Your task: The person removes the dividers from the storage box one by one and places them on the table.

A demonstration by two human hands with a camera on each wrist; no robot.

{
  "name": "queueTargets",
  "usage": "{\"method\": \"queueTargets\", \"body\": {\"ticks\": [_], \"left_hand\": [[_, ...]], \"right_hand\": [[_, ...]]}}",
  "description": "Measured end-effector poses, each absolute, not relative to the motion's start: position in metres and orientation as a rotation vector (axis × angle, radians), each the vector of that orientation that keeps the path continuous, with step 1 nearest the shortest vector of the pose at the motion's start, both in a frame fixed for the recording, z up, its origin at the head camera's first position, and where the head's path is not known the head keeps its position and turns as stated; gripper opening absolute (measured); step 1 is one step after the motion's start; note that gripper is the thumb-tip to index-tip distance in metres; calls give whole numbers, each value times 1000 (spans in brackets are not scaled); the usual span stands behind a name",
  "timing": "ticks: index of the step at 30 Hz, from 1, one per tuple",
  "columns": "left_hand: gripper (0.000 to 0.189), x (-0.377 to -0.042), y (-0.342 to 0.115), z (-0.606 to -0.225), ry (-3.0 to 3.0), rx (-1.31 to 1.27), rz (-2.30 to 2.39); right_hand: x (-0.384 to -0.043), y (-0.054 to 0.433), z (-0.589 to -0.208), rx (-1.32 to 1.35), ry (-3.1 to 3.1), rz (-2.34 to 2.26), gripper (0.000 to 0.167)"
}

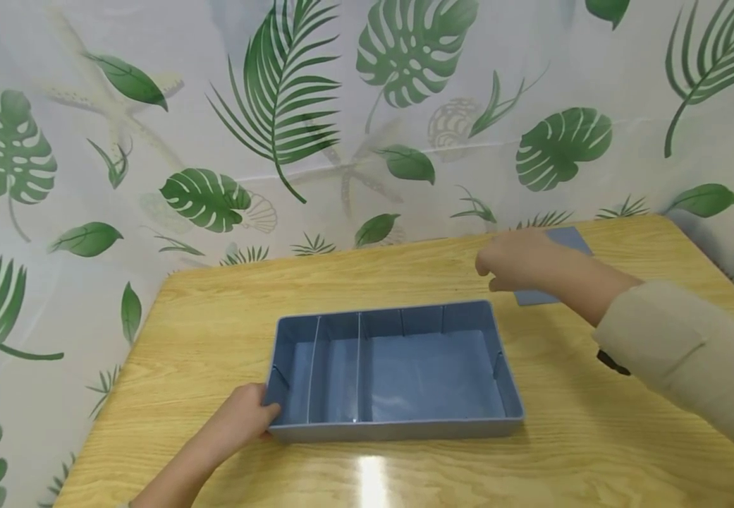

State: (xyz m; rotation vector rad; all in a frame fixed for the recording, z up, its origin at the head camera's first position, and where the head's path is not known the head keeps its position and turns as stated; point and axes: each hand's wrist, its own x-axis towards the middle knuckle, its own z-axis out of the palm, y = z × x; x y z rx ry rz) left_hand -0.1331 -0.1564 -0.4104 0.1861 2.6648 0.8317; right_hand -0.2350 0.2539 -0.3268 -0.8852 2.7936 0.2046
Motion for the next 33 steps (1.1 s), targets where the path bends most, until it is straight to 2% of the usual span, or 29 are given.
{"method": "queueTargets", "body": {"ticks": [33], "left_hand": [[11, -132, -159, -414, 2642, 214, 878]], "right_hand": [[-224, 156, -315, -1102, 2727, 216, 20]]}}
